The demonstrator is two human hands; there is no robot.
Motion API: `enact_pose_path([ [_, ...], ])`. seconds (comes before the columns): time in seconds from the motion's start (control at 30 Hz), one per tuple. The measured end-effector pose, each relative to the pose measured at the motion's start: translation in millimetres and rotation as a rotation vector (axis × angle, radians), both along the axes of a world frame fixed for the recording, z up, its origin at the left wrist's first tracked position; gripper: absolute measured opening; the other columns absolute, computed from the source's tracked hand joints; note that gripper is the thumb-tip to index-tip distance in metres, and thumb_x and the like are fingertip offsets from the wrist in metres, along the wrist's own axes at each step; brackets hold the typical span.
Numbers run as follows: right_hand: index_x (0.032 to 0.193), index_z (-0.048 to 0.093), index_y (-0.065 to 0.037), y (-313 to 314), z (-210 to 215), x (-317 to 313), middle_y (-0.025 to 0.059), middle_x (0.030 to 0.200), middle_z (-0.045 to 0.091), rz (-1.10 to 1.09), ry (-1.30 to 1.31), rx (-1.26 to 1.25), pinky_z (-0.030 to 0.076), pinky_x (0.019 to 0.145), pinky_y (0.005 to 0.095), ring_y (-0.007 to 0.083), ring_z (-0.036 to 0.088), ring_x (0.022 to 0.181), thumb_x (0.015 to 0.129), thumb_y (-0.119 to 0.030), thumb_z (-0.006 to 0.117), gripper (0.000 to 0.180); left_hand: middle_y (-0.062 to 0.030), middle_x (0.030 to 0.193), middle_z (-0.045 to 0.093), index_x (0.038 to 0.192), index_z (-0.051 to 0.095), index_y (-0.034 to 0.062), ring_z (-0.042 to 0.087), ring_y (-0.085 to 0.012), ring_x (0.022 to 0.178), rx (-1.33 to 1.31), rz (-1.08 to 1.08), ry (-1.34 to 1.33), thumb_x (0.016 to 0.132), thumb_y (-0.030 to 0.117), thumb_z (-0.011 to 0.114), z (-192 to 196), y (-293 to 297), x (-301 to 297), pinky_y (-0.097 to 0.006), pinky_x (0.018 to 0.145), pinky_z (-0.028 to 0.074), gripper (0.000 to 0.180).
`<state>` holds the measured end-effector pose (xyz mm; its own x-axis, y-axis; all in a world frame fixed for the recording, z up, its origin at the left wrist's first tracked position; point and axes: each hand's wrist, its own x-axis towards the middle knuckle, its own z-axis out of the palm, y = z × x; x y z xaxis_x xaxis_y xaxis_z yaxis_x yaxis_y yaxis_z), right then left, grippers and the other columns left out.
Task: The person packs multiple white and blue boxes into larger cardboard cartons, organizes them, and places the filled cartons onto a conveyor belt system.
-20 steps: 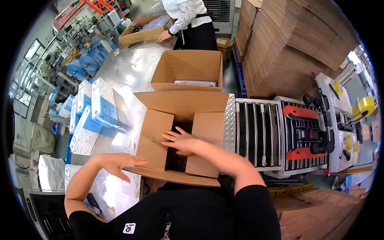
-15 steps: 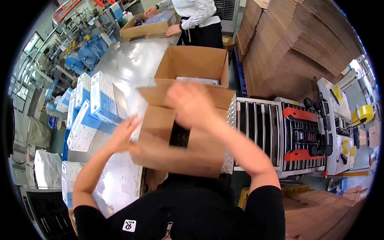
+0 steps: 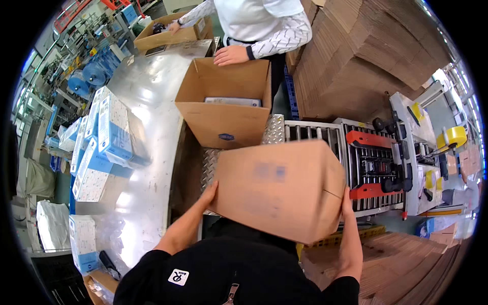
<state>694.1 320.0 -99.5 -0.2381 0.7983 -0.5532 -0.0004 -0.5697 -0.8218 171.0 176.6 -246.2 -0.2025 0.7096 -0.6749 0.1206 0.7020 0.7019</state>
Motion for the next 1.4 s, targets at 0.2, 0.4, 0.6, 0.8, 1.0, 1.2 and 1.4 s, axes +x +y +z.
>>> enact_pose_path([
  [0.2,0.145,0.018,-0.01,-35,-19,18,0.012,0.147,0.026,-0.013,0.38,0.004,0.024,0.108,0.0366,0.0243,0.029,0.133,0.09,-0.065,0.017,0.077,-0.0115,0.134,0.041,0.138,0.025,-0.0018,0.04,-0.0181,0.124,0.537,-0.402,-0.738,0.088,0.011,0.057,298,9,70,-0.035,0.103,0.032,0.06],
  [0.4,0.147,-0.001,-0.02,-35,73,-86,0.0157,0.149,0.017,0.203,0.103,0.317,0.019,0.108,0.044,0.0301,0.018,0.138,0.09,-0.057,0.037,0.078,-0.0315,0.124,0.045,0.135,0.022,-0.0089,0.046,-0.0382,0.116,0.516,-0.846,-0.249,0.085,0.025,0.056,301,34,205,-0.04,0.097,0.037,0.069],
  [0.6,0.145,-0.008,-0.013,-24,83,-109,0.0287,0.113,0.055,0.432,-0.482,0.619,0.047,0.081,0.0402,0.0399,0.06,0.096,0.081,0.0,0.045,0.084,-0.0265,0.14,0.03,0.134,0.034,-0.005,0.027,-0.0367,0.132,0.431,-0.983,1.322,0.079,0.051,0.059,262,37,13,-0.049,0.108,0.022,0.083],
  [0.8,0.146,0.0,-0.015,-5,84,-130,0.0215,0.133,0.044,0.435,-0.398,0.715,0.041,0.094,0.0337,0.0306,0.05,0.118,0.078,0.008,0.04,0.082,-0.0307,0.119,0.052,0.113,0.053,-0.0114,0.052,-0.038,0.112,-0.082,-0.552,0.459,0.07,0.03,0.062,79,16,5,-0.04,0.093,0.043,0.06],
  [1.0,0.147,0.001,-0.014,-1,92,-183,0.0169,0.143,0.03,0.486,-0.404,0.673,0.029,0.103,0.0311,0.0258,0.034,0.129,0.072,0.015,0.041,0.09,-0.0203,0.095,0.063,0.105,0.061,0.0,0.061,-0.0346,0.092,0.315,-0.475,0.413,0.078,0.033,0.062,119,7,-50,-0.04,0.079,0.047,0.043],
  [1.2,0.146,-0.006,-0.009,-21,81,-266,0.0197,0.149,0.014,0.611,-0.36,0.679,0.022,0.107,0.0306,0.0272,0.025,0.135,0.074,0.012,0.046,0.091,-0.0206,0.131,0.044,0.132,0.042,0.0078,0.04,-0.0361,0.122,0.551,0.086,1.345,0.056,0.024,0.081,276,-91,-329,-0.042,0.104,0.03,0.087],
  [1.4,0.13,0.041,0.0,-12,144,-307,0.0219,0.132,0.041,0.502,-0.986,1.078,0.032,0.103,0.0393,0.0366,0.039,0.123,0.076,-0.001,0.06,0.057,-0.0205,0.115,0.055,0.132,0.038,0.0032,0.05,-0.0355,0.11,0.169,-0.179,1.182,0.048,0.023,0.081,258,-122,-441,-0.044,0.094,0.039,0.096],
])
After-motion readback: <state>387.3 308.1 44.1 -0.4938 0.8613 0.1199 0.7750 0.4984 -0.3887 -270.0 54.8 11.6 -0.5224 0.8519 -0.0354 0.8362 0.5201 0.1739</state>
